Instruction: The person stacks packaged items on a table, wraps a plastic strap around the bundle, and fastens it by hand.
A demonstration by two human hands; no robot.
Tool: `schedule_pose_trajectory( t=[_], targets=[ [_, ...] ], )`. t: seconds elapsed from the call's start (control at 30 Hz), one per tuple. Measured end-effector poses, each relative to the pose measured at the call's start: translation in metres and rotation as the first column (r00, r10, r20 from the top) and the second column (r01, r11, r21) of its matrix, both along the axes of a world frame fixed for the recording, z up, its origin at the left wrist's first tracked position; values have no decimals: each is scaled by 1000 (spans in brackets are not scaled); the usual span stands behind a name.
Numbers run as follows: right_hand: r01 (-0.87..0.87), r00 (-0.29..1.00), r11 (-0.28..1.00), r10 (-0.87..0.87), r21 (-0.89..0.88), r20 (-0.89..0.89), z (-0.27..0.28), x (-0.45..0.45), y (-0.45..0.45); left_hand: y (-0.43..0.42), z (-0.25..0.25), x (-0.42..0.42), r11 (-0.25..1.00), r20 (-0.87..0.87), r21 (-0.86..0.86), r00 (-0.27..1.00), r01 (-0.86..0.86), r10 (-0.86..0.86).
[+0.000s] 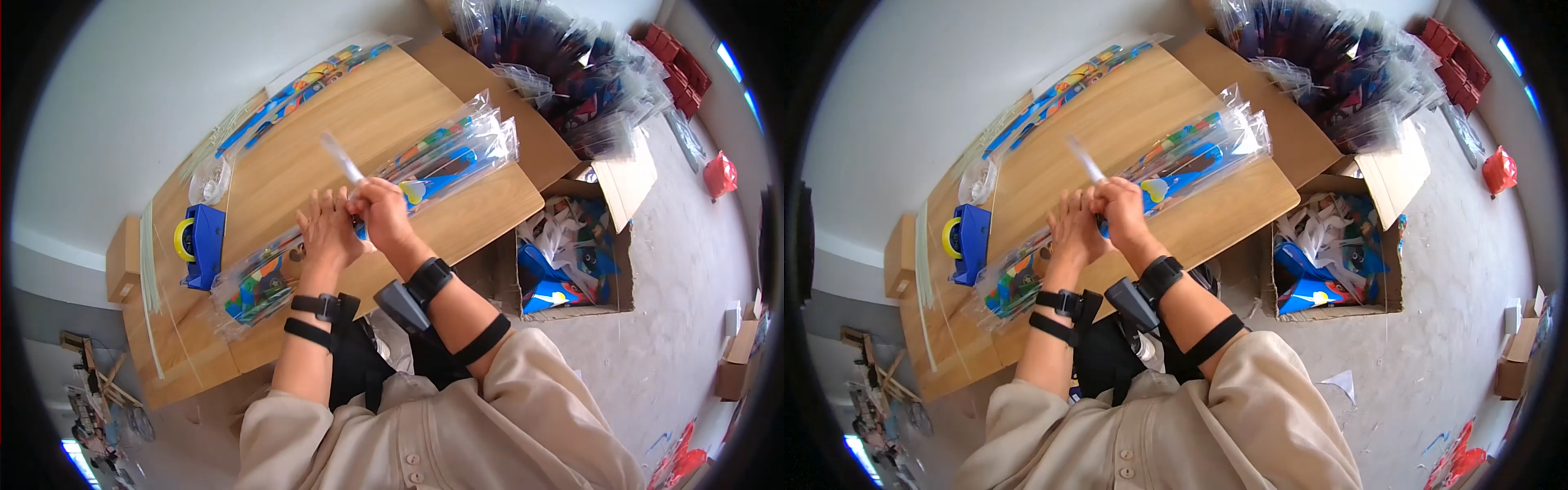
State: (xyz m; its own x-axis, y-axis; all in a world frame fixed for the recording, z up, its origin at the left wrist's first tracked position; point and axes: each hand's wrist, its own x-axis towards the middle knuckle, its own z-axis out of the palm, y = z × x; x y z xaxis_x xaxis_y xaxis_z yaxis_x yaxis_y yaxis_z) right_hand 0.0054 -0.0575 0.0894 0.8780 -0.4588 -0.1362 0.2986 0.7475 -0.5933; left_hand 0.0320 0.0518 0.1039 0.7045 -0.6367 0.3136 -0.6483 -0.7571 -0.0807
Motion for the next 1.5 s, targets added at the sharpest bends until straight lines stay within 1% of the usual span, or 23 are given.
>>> schedule_pose_trajectory(
  t=[0.07, 0.17, 0.2, 0.23, 0.27, 0.33, 0.4, 0.47, 0.53, 0.6, 0.63, 0.73, 0.8, 0.9, 1.07, 1.17, 1.23, 1.27, 1.3, 1.33, 1.4, 1.47, 1.5],
  targets=[
    [-83, 996, 924, 73, -373, -42, 10, -10, 4, -8, -5, 17, 986, -348, 155, 930, -67, 118],
    [-124, 987, 923, 154, -364, 53, -1, -22, -8, -4, 2, 16, 989, -369, 117, 921, -85, 123],
    [27, 989, 675, 91, -737, 119, -2, -33, -7, -2, 1, 15, 992, -361, 75, 925, -98, 119],
    [176, 977, 286, 69, -942, 204, -5, -43, -3, -3, -13, 10, 998, -174, -15, 983, -56, 52],
    [157, 978, 303, 88, -940, 191, -12, -53, 3, 5, -25, -1, 997, -186, 1, 980, -78, 77],
    [-142, 990, 838, 105, -526, -99, -19, -54, -8, -10, -18, -10, 989, -66, -62, 989, -135, 131],
    [-99, 995, 900, 100, -425, -20, -27, -52, -11, -12, -11, -13, 983, -137, -73, 978, -168, 157],
    [-62, 988, 988, 81, -142, 131, -35, -46, -12, -5, 8, -18, 997, -287, -3, 955, -81, 77],
    [-78, 981, 990, 97, -119, 169, -41, -46, -16, -1, 3, -11, 999, -447, -29, 894, -37, 20],
    [-57, 982, 997, 46, 56, 185, -43, -48, -16, 0, -21, -9, 996, -288, -89, 956, 30, -55],
    [-61, 974, 997, 51, 38, 221, -45, -48, -13, -8, -13, -23, 998, -236, 43, 970, -43, 52],
    [63, 998, 991, -59, -121, 34, -39, -59, 6, -19, -28, -27, 995, -38, -89, 998, -53, 50],
    [80, 996, 997, -79, -24, 51, -40, -61, 6, -12, -27, -24, 996, -187, -53, 981, -66, 55],
    [74, 983, 972, -108, 221, 146, -50, -59, 3, -4, -27, -18, 872, -92, -459, 967, 171, -238],
    [-12, 956, 972, -57, 234, 287, -60, -62, -5, -11, -35, -7, 778, -24, -589, 958, 218, -287],
    [55, 982, 984, -84, 167, 171, -45, -63, -6, -14, -38, 1, 725, -99, -664, 939, 184, -329],
    [98, 991, 960, -118, -263, -63, -33, -60, -5, -15, -41, 4, 695, -101, -694, 929, 191, -355],
    [93, 991, 960, -114, -263, -66, -30, -60, -4, -15, -42, 6, 696, -103, -694, 930, 186, -352],
    [179, 954, 766, -289, -618, -82, -28, -59, -3, -15, -43, 7, 696, -152, -701, 922, 155, -357],
    [197, 895, 442, -446, -875, -24, -26, -59, -2, -14, -44, 8, 697, -199, -707, 911, 123, -362],
    [264, 867, 319, -493, -910, 79, -23, -58, -4, -17, -48, 10, 661, -209, -743, 905, 99, -371],
    [152, 828, -110, -529, -982, 187, -23, -60, -11, -18, -54, 11, 625, -220, -777, 897, 76, -383],
    [148, 830, -109, -526, -983, 183, -22, -61, -11, -19, -52, 8, 646, -146, -752, 922, 131, -358]
  ],
)
